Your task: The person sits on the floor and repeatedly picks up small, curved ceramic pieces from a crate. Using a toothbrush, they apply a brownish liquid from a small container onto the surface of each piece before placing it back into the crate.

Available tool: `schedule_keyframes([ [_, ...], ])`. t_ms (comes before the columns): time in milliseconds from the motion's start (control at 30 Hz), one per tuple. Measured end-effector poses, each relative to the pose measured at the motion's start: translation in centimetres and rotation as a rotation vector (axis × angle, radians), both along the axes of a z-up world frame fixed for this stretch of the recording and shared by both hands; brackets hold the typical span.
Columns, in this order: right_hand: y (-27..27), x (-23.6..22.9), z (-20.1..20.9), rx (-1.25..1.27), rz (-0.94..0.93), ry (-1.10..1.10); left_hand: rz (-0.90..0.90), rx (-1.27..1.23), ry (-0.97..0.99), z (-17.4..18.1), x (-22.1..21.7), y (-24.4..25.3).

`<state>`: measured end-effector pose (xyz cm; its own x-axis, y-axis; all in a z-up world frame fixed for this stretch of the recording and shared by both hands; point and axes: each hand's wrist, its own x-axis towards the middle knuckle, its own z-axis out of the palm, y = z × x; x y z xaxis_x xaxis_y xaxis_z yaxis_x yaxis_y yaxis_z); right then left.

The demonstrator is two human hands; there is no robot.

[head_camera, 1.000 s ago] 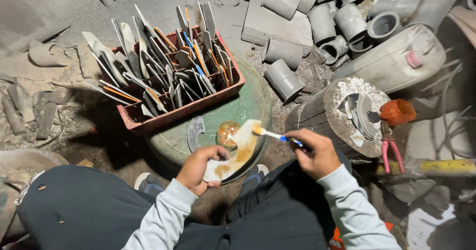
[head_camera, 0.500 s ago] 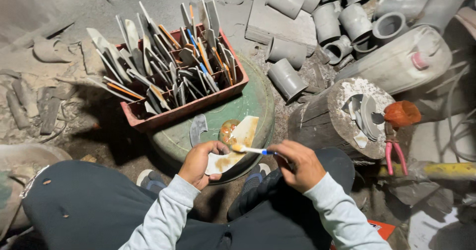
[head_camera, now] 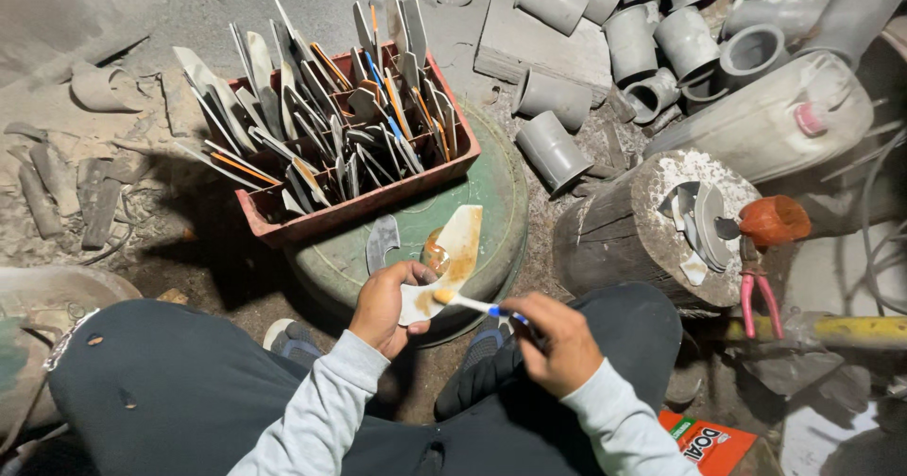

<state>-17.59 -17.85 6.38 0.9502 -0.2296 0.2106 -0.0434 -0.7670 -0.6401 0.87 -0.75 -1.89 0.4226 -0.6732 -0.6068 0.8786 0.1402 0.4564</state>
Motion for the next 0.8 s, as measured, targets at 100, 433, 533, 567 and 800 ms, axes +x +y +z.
schedule_keyframes([
  [100, 0.3, -0.5, -0.1, 0.015, 0.016, 0.025, -0.019, -0.015, -0.001, -0.1, -0.1, 0.0],
  [433, -10.9, 2.1, 2.6, -0.073, -0.350, -0.032, -0.283, -0.317, -0.056, 2.1, -0.2, 1.3],
  [533, -9.2, 1.9, 2.3, 0.171, -0.318, -0.174, -0.226, -0.364, -0.069, 3.8, -0.2, 1.5],
  [567, -7.2, 1.7, 1.6, 0.442, -0.355, -0.151, -0.207, -0.355, -0.079, 4.4, -0.3, 1.2],
  [800, 5.9, 1.5, -4.7, 1.529, -0.237, 0.004, 0.111, -0.456, -0.210, 5.7, -2.8, 0.1],
])
